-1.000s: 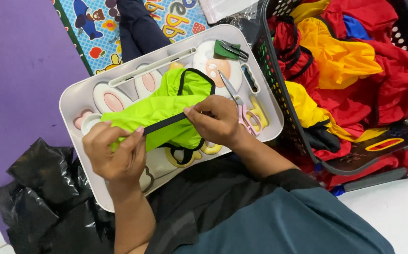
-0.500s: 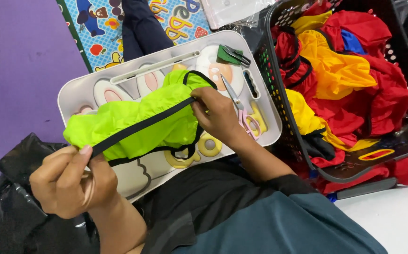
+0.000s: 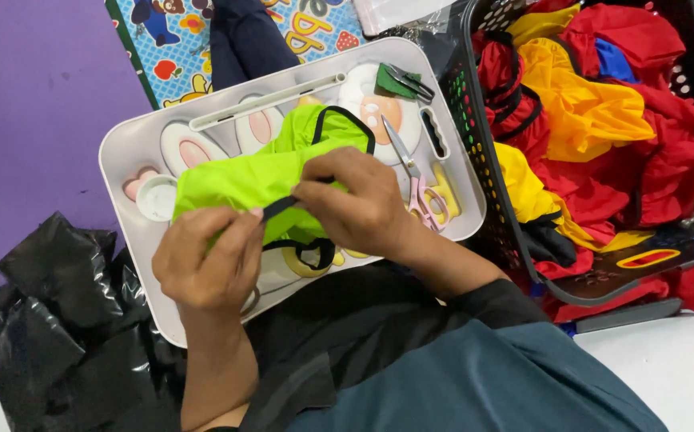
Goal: Trimming excess material from a green fabric item using scissors on a small tray.
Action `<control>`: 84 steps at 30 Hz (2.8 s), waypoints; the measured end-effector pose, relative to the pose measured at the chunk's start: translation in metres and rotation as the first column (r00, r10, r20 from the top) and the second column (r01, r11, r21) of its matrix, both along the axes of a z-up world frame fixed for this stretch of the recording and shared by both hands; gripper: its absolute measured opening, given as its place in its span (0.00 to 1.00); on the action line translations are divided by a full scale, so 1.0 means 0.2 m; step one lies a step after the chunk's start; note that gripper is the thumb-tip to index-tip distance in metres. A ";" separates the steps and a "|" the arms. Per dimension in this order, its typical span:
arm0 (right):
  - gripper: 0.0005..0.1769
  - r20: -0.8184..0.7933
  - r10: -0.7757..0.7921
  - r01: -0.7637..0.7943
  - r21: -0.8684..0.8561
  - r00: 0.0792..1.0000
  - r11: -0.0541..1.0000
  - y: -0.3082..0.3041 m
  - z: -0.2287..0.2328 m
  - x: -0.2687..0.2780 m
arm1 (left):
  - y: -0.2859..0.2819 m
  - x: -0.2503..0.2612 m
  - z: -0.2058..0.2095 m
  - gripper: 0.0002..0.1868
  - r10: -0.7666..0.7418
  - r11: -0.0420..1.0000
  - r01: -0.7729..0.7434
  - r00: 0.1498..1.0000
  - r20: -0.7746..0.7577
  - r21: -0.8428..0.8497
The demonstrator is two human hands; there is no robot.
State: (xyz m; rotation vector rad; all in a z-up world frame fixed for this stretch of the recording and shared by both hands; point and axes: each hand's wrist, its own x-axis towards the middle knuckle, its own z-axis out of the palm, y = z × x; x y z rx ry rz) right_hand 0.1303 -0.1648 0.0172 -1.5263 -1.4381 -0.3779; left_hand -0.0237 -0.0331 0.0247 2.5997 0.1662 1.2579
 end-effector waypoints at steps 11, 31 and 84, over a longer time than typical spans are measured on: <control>0.03 -0.618 0.137 -0.210 -0.048 0.774 0.976 0.01 -0.16 0.24 | 0.15 0.03 0.09 0.04 -0.253 0.708 0.076 0.956 -0.152 -0.702; 0.12 -0.224 0.028 -0.003 0.109 0.974 0.994 0.08 -0.18 0.16 | 0.14 0.08 0.15 0.09 -0.155 0.936 0.093 0.975 -0.161 -0.339; 0.22 0.066 -0.252 0.214 0.347 0.966 0.913 0.02 -0.35 0.15 | 0.19 0.03 0.04 0.13 0.007 0.966 -0.059 0.980 0.200 0.253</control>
